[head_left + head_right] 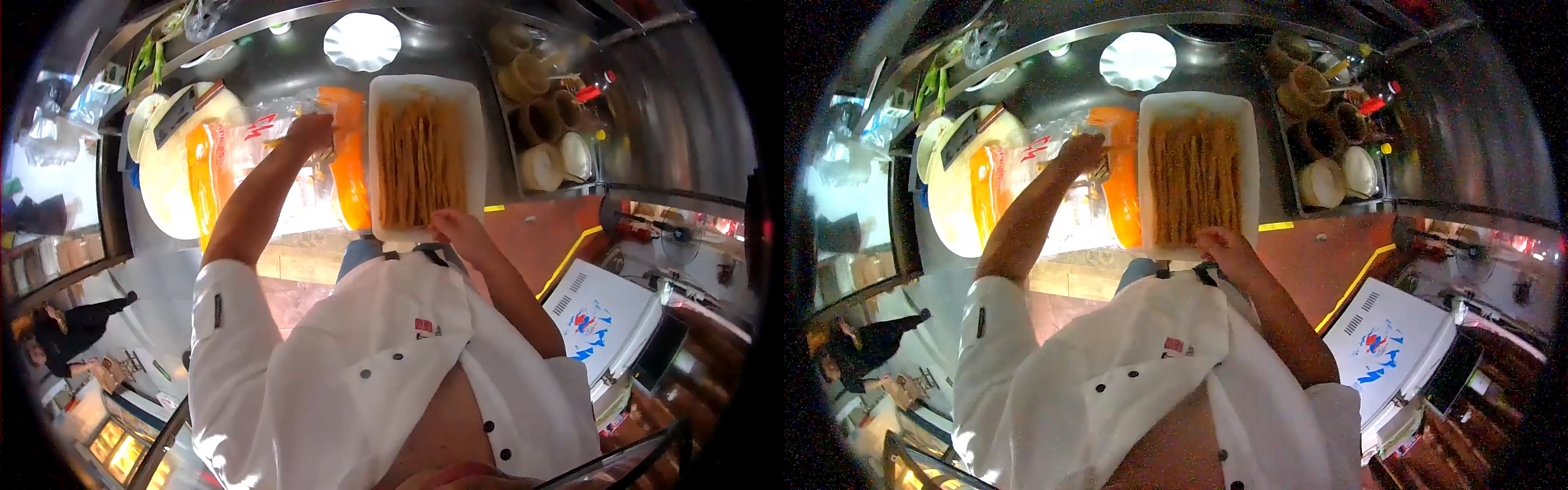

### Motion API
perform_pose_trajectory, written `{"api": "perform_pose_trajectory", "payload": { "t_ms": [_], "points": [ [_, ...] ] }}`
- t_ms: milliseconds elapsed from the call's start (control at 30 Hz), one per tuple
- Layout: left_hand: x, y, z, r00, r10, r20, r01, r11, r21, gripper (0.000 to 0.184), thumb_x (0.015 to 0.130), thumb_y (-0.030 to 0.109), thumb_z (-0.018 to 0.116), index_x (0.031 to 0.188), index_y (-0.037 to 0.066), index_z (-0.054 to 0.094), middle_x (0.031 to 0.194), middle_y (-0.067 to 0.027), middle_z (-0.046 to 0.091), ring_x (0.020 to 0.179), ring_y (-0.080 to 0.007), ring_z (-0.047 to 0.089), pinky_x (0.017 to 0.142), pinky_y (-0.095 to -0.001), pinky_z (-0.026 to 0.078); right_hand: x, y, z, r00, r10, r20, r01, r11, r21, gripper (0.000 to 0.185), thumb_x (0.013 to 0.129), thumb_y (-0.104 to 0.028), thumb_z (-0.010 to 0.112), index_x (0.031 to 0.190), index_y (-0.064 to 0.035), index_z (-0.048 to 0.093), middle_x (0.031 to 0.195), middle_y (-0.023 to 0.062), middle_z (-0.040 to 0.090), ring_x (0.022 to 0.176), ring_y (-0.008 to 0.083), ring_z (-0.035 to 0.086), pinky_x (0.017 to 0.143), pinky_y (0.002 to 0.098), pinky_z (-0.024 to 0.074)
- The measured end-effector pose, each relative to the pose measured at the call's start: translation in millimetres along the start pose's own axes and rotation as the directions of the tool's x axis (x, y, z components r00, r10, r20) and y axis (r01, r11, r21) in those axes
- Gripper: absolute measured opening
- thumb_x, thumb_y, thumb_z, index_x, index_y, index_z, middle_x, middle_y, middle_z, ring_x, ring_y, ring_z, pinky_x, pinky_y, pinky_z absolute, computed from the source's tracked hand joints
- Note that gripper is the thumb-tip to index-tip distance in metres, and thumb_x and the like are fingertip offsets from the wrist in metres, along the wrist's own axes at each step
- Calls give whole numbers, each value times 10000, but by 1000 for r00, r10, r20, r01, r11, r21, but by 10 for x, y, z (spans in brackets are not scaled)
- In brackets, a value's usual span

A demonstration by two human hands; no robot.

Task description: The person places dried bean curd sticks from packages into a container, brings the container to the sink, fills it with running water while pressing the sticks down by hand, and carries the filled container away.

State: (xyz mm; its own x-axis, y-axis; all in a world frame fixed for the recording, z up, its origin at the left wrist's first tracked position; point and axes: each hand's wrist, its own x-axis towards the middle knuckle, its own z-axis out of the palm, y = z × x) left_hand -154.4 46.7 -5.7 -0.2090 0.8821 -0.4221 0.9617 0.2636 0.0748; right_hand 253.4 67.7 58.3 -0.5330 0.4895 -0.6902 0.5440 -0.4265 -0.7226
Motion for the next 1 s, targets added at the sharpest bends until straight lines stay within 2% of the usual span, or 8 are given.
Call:
{"api": "perform_pose_trajectory", "payload": {
  "t_ms": [100,300,567,700,767,800,867,1000],
  "points": [
    [-182,-90,108,980,195,47,-192,979,-60,292,847,193,628,1104,55,634,1033,-172,700,990,-333,679,837,-443,547,-36,-14,-124,1000,-8,20,9,1000,-19,310,1007,-280,561,1110,2,637,927,51,667,807,129,611,755,273,503],
    [-589,645,-882,989,20,-147,-16,999,31,300,845,135,605,1131,44,611,1017,-175,683,976,-327,674,820,-435,550,25,41,-171,997,-74,30,73,997,24,297,1006,-266,570,1112,4,631,922,48,665,795,118,607,737,265,504],
    [368,970,-804,913,178,-368,-190,982,5,244,887,217,598,1068,57,620,1011,-217,663,948,-374,645,794,-477,533,-129,16,-116,994,-105,29,102,990,96,311,991,-309,598,1084,-15,637,905,46,656,823,131,596,767,283,498],
    [158,1144,-750,881,115,-459,-288,900,-328,320,927,287,631,1148,56,624,1030,-184,672,949,-356,647,814,-451,505,-266,-20,-124,992,-126,-24,128,981,143,321,1001,-278,587,1149,6,618,885,33,645,756,105,584,716,242,490],
    [-261,1463,-949,999,52,-10,-18,164,-986,388,973,356,598,1225,60,601,1076,-130,671,999,-299,642,883,-438,499,-246,-77,-137,974,-221,-46,224,972,75,329,996,-285,595,1151,3,623,877,32,638,749,104,577,710,242,487],
    [-342,1567,-898,998,58,-5,-15,168,-986,388,973,356,598,1225,60,601,1076,-130,671,999,-299,642,883,-438,499,-225,-122,-143,948,-315,-53,314,949,-10,336,990,-291,604,1154,1,627,868,31,632,742,104,569,703,242,483],
    [-461,1735,-791,968,246,-45,38,-322,-946,451,1005,384,547,1308,49,547,1146,-101,648,1070,-242,614,962,-414,482,-185,-307,7,938,-335,-87,338,941,12,398,994,-354,581,1176,-3,625,954,72,660,851,161,605,801,293,491],
    [-709,1949,-848,944,320,-78,121,-555,-823,483,1019,368,520,1378,47,490,1217,-128,615,1110,-227,600,987,-395,485,-19,-526,64,943,-331,22,330,929,-168,472,971,-421,591,1211,-17,635,1103,158,689,1001,259,646,920,365,493]
  ]
}}
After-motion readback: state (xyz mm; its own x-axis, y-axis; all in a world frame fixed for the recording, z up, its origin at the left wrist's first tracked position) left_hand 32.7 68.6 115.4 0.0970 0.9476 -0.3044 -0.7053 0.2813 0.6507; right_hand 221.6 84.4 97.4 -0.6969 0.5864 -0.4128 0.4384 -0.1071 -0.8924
